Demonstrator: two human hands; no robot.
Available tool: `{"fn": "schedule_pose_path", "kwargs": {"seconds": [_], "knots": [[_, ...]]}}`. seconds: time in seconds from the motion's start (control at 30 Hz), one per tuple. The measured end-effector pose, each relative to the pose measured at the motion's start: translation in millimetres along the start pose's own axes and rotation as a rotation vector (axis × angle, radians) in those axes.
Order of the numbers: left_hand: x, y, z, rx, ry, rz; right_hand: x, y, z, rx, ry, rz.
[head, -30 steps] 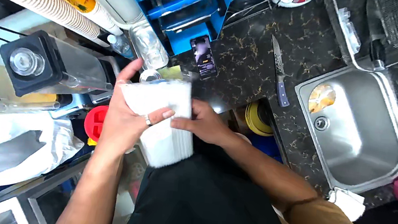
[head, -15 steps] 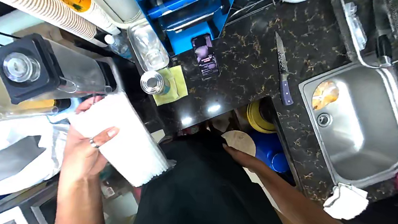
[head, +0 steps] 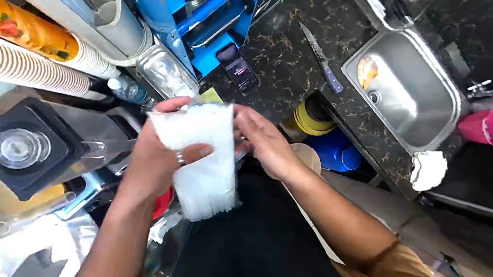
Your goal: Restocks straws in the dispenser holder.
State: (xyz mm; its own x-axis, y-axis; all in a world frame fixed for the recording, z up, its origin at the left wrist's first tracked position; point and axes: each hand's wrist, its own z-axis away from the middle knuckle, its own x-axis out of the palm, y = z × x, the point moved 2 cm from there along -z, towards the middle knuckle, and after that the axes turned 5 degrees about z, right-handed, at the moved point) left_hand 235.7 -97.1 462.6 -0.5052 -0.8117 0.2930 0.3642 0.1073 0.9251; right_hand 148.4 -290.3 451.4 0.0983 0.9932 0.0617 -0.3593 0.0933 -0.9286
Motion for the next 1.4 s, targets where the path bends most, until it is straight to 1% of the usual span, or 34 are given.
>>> {"fn": "schedule_pose_path", "kwargs": {"seconds": [0.07, 0.13, 0.23, 0.33, 0.4, 0.47, 0.5, 0.57, 0.67, 0.73, 0.8, 0.87, 0.93, 1.03, 1.1, 1.13, 1.17, 1.23, 1.27, 1.33, 1.4], "knots": [[3.1, -12.2, 3.5, -0.124, -0.038, 0.036, 14.0, 1.7, 2.2, 0.018, 0.083, -0.028], [0.8, -28.6, 10.4, -0.209, -0.050, 0.076, 18.4, 16.7, 11.2, 0.061, 0.143, 0.000], [-3.5, -41.7, 20.9, -0.264, -0.065, 0.087, 30.8, 40.0, 32.0, 0.089, 0.232, 0.019], [-6.0, -33.8, 27.0, -0.295, -0.088, 0.008, 45.2, 48.4, 51.9, 0.056, 0.264, 0.002], [-7.1, -24.7, 25.3, -0.296, -0.106, -0.055, 45.7, 50.5, 55.6, 0.035, 0.211, -0.066], [-11.4, -14.7, 16.7, -0.247, -0.154, -0.130, 34.5, 45.6, 50.3, 0.016, 0.124, -0.103], [-14.3, -8.1, 9.7, -0.203, -0.180, -0.205, 25.2, 40.9, 45.3, -0.005, 0.109, -0.101], [-16.4, 7.8, -4.2, -0.135, -0.195, -0.408, 3.9, 28.5, 34.4, -0.068, 0.141, -0.087], [-12.7, 17.7, -11.0, -0.162, -0.238, -0.523, -20.5, 4.5, 25.7, -0.178, 0.136, 0.041], [-10.0, 13.9, -9.4, -0.212, -0.266, -0.512, -28.3, 0.7, 26.6, -0.219, 0.097, 0.096], [-8.5, 8.5, -7.4, -0.265, -0.266, -0.466, -33.8, 2.1, 28.0, -0.256, 0.063, 0.065], [-6.7, 5.5, -7.0, -0.317, -0.284, -0.413, -35.2, 4.1, 28.1, -0.243, 0.042, 0.025], [-3.1, 1.4, -7.0, -0.364, -0.339, -0.368, -38.2, 7.7, 27.5, -0.183, -0.016, 0.057], [-1.3, -19.3, -0.3, -0.456, -0.411, -0.300, -43.2, 21.0, 29.4, -0.015, -0.144, 0.086], [-1.6, -35.3, 5.1, -0.509, -0.430, -0.269, -45.6, 34.7, 30.6, 0.068, -0.196, 0.024], [-1.1, -40.2, 7.2, -0.536, -0.424, -0.271, -46.0, 42.0, 33.1, 0.072, -0.174, -0.005], [-0.2, -42.5, 8.4, -0.561, -0.412, -0.278, -46.3, 48.6, 37.0, 0.041, -0.110, -0.010], [1.7, -42.5, 8.1, -0.585, -0.391, -0.287, -46.2, 57.4, 46.5, -0.116, 0.053, 0.068], [2.3, -41.3, 6.1, -0.586, -0.386, -0.280, -44.9, 59.0, 50.7, -0.206, 0.108, 0.123], [4.0, -39.0, 0.4, -0.578, -0.389, -0.267, -37.7, 57.7, 55.2, -0.314, 0.166, 0.220], [7.3, -38.8, -3.8, -0.578, -0.404, -0.266, -29.1, 58.8, 56.3, -0.340, 0.224, 0.299]]}}
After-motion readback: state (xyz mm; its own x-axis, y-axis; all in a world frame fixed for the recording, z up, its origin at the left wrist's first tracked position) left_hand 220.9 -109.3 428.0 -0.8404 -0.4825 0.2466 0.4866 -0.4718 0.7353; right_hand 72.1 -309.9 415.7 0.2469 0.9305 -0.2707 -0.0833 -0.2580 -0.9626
